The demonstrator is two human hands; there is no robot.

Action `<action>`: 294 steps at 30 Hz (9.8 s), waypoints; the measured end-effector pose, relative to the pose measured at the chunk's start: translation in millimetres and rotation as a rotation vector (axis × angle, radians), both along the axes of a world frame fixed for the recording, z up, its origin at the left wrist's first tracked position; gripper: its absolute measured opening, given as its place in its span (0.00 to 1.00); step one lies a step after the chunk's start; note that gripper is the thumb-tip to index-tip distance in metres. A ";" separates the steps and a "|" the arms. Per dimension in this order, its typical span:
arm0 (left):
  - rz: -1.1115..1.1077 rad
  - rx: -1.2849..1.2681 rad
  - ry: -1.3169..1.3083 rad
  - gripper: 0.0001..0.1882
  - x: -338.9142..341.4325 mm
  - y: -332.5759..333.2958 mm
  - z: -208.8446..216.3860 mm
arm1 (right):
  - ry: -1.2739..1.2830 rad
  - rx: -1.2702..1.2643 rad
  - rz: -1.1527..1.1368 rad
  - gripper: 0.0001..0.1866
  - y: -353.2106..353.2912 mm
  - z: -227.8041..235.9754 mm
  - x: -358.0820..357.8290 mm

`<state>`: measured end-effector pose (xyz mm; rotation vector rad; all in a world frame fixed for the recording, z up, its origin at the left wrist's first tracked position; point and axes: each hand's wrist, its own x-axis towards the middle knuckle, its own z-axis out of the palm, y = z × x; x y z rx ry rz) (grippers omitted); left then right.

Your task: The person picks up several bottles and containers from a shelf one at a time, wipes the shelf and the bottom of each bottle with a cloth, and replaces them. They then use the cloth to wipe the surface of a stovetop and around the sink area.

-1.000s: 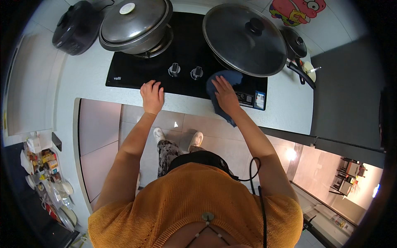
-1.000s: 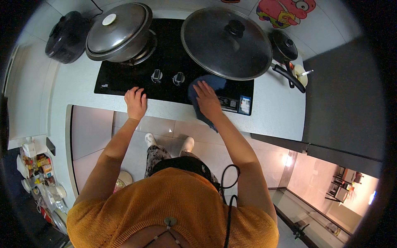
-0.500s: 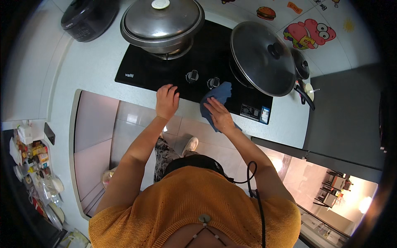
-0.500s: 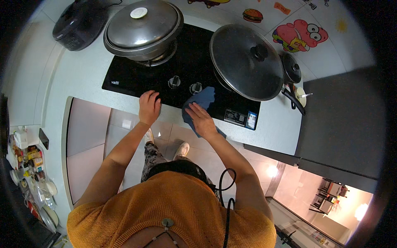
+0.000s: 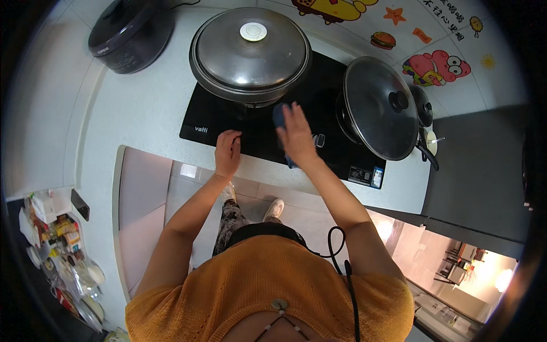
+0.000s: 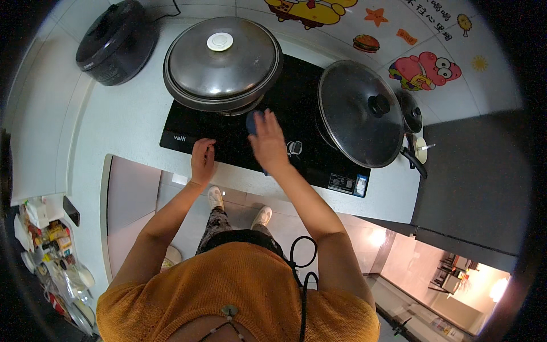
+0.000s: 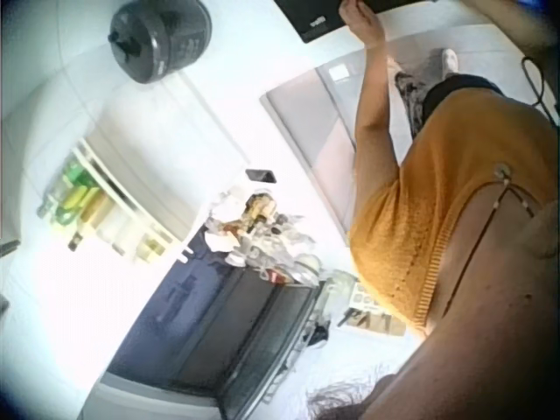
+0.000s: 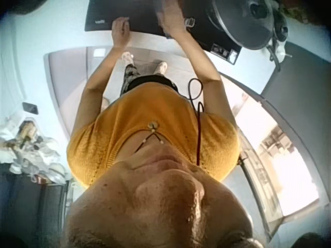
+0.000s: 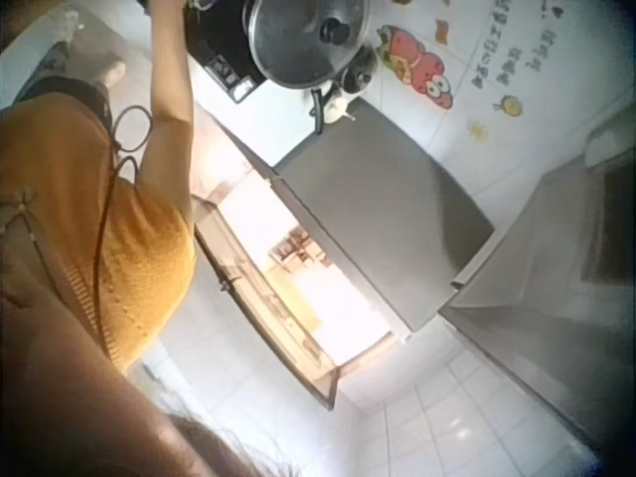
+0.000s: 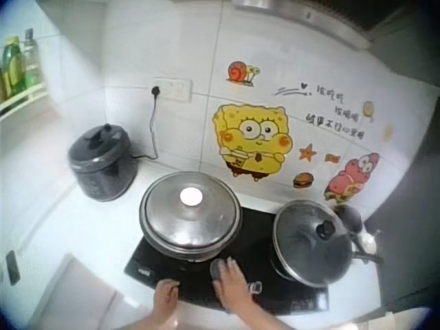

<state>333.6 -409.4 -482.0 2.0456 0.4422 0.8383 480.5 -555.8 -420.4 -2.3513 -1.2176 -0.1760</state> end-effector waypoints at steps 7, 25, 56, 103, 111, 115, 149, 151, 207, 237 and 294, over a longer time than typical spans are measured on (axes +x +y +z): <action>-0.172 0.137 0.082 0.09 13.1 15.2 -3.8 | -0.017 -0.524 0.241 0.26 22.9 -37.3 -9.5; -0.155 0.237 0.127 0.08 23.3 12.0 -4.8 | 0.234 -0.241 -0.334 0.31 10.4 -52.0 64.6; -0.139 0.363 0.117 0.09 17.0 8.7 -11.2 | 0.311 -0.374 -0.264 0.30 -94.4 -33.2 72.2; 0.047 0.414 0.119 0.10 3.0 -35.5 -14.8 | 0.219 -0.564 -0.140 0.23 -32.9 -30.7 20.9; 0.001 0.355 0.069 0.11 4.3 -32.9 -24.7 | 0.254 -0.604 -0.111 0.25 -66.8 -23.9 -28.3; -0.004 0.305 0.063 0.11 3.2 -31.4 -26.3 | 0.281 -0.488 -0.048 0.25 -124.5 -32.8 -51.6; -0.221 0.316 0.151 0.10 -16.9 -82.8 -1.3 | 0.096 -0.380 0.095 0.29 -127.1 -38.9 -79.8; -0.276 0.356 0.153 0.10 -7.8 -109.3 -3.2 | 0.053 -0.354 0.006 0.27 -175.7 -44.4 -72.9; -0.331 0.505 0.281 0.12 128.6 -357.1 0.7 | 0.113 0.037 -0.178 0.21 -356.0 -59.6 195.2; -0.131 0.603 0.237 0.15 243.2 -452.4 5.1 | -0.312 0.122 -0.226 0.23 -409.0 -101.9 285.1; -0.395 0.455 0.164 0.13 296.1 -586.3 4.5 | 0.020 -0.116 -0.615 0.23 -678.6 -89.5 322.0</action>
